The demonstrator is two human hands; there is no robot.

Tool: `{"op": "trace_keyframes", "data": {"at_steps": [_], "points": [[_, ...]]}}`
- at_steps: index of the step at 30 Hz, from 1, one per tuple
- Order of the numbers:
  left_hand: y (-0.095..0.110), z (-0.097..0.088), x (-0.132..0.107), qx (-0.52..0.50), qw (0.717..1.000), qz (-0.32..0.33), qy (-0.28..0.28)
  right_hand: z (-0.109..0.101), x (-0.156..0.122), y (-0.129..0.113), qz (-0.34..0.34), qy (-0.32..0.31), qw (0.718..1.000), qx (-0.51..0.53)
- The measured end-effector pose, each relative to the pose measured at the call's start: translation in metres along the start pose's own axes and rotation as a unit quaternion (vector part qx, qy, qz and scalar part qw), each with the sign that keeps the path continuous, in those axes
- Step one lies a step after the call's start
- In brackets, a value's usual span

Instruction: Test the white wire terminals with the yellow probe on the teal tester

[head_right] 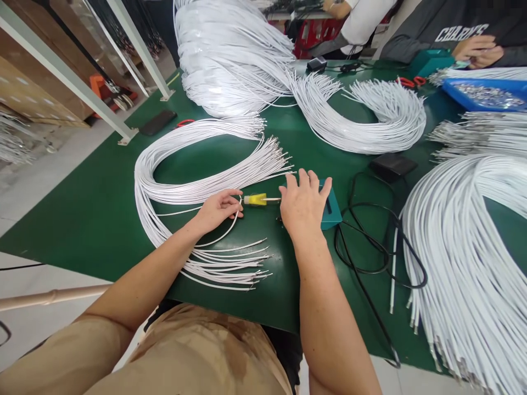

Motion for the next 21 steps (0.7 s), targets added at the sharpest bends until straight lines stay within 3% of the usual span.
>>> {"op": "trace_keyframes", "data": {"at_steps": [5,10,12,15,17,19,21], "points": [[0.012,-0.013,-0.007,-0.022,0.999,0.024,-0.001,-0.012,0.007,0.021,0.047,0.013,0.994,0.101],[0.026,-0.01,-0.015,-0.027,0.998,0.026,-0.044,-0.018,0.005,0.094,0.226,0.046,0.948,0.219],[0.032,-0.002,-0.022,-0.008,0.996,0.026,-0.082,-0.009,-0.001,0.119,0.301,0.059,0.909,0.283],[0.043,0.017,-0.039,0.051,0.984,0.034,-0.165,0.014,-0.009,0.136,0.38,0.081,0.793,0.469],[0.051,0.028,-0.054,0.131,0.961,0.066,-0.233,0.023,-0.012,0.137,0.414,0.079,0.744,0.518],[0.055,0.03,-0.068,0.21,0.927,0.092,-0.296,0.024,-0.013,0.135,0.421,0.077,0.75,0.504],[0.054,0.015,-0.078,0.281,0.91,0.087,-0.293,0.021,-0.013,0.133,0.412,0.072,0.778,0.468]]}}
Point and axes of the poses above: each hand's wrist, its own x-axis towards the middle knuckle, its own z-axis out of the palm, y = z × x, the point moved 5 cm from there along x, towards the middle knuckle
